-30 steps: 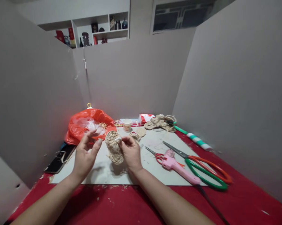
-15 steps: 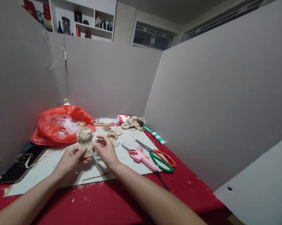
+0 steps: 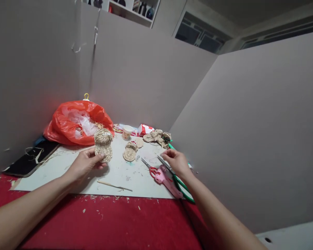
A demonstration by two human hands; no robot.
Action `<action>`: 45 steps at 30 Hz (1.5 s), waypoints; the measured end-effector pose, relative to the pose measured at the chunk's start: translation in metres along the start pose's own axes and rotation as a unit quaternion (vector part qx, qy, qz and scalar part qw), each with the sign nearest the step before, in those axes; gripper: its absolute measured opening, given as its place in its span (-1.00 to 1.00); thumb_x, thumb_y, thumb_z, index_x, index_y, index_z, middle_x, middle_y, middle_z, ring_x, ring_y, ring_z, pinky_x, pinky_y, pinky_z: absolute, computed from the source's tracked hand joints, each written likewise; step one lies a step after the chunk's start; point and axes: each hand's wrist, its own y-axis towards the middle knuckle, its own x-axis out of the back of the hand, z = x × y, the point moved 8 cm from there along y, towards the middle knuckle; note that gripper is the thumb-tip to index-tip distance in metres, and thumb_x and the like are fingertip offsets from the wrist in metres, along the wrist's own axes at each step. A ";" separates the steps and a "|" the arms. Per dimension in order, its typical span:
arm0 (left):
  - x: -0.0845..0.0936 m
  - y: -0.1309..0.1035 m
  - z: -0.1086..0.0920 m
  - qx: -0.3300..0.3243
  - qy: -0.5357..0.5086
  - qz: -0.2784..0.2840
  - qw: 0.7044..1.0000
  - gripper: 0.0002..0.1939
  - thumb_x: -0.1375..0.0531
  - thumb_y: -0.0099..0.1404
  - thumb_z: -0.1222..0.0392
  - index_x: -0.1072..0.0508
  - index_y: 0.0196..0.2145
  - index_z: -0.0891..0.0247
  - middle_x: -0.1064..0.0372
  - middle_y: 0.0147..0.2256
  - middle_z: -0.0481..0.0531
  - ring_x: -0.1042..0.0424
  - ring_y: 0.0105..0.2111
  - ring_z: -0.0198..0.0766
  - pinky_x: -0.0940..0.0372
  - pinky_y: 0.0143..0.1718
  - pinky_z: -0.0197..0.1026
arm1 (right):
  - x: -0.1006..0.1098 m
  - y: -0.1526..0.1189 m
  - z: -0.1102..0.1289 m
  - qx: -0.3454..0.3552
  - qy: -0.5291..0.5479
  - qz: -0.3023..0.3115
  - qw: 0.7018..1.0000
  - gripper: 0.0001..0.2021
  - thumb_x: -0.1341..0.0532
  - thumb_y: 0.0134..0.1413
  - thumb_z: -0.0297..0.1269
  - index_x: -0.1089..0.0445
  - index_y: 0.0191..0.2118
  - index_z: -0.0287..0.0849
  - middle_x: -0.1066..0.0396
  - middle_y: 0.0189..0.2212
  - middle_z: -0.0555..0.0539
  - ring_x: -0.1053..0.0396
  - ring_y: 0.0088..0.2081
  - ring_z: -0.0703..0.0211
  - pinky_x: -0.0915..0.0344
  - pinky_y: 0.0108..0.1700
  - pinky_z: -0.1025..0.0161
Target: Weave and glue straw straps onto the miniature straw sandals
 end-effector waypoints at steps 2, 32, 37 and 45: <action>0.003 0.001 0.001 0.001 -0.004 -0.011 1.000 -0.72 -0.37 0.03 0.09 -0.50 -0.34 0.32 -0.47 -0.42 0.01 -0.45 -0.48 -0.32 -0.32 -0.44 -0.30 | 0.000 0.007 -0.006 0.003 -0.037 0.003 0.999 -0.82 -0.20 0.22 -0.23 -0.38 -0.32 -0.26 -0.39 -0.42 0.04 -0.36 -0.46 0.30 -0.36 -0.39 0.28; 0.041 0.002 -0.016 0.000 -0.011 -0.168 0.986 -0.68 -0.36 -0.03 0.06 -0.50 -0.33 0.28 -0.49 -0.47 0.03 -0.43 -0.50 -0.28 -0.32 -0.48 -0.30 | -0.031 0.026 0.023 0.072 -0.394 0.136 0.906 -0.82 -0.16 0.25 -0.22 -0.39 -0.16 -0.22 -0.43 -0.22 -0.07 -0.41 -0.23 0.14 -0.35 -0.16 0.10; 0.023 0.009 0.010 0.029 -0.004 -0.103 0.994 -0.69 -0.34 0.03 0.03 -0.50 -0.32 0.28 -0.46 -0.44 0.04 -0.41 -0.50 -0.27 -0.31 -0.49 -0.28 | 0.012 0.082 -0.019 -0.013 -0.405 0.097 0.909 -0.77 -0.18 0.24 -0.22 -0.37 -0.04 -0.17 -0.38 -0.06 -0.12 -0.40 -0.13 0.10 -0.39 -0.11 0.07; 0.000 0.012 0.046 0.113 0.055 -0.004 0.992 -0.80 -0.37 -0.07 0.12 -0.47 -0.53 0.26 -0.33 -0.56 -0.05 -0.31 -0.55 -0.28 -0.24 -0.53 -0.33 | -0.024 0.141 -0.027 0.082 -0.204 0.040 0.975 -0.73 -0.18 0.24 -0.22 -0.34 0.01 -0.18 -0.36 -0.02 -0.12 -0.40 -0.12 0.07 -0.40 -0.12 0.05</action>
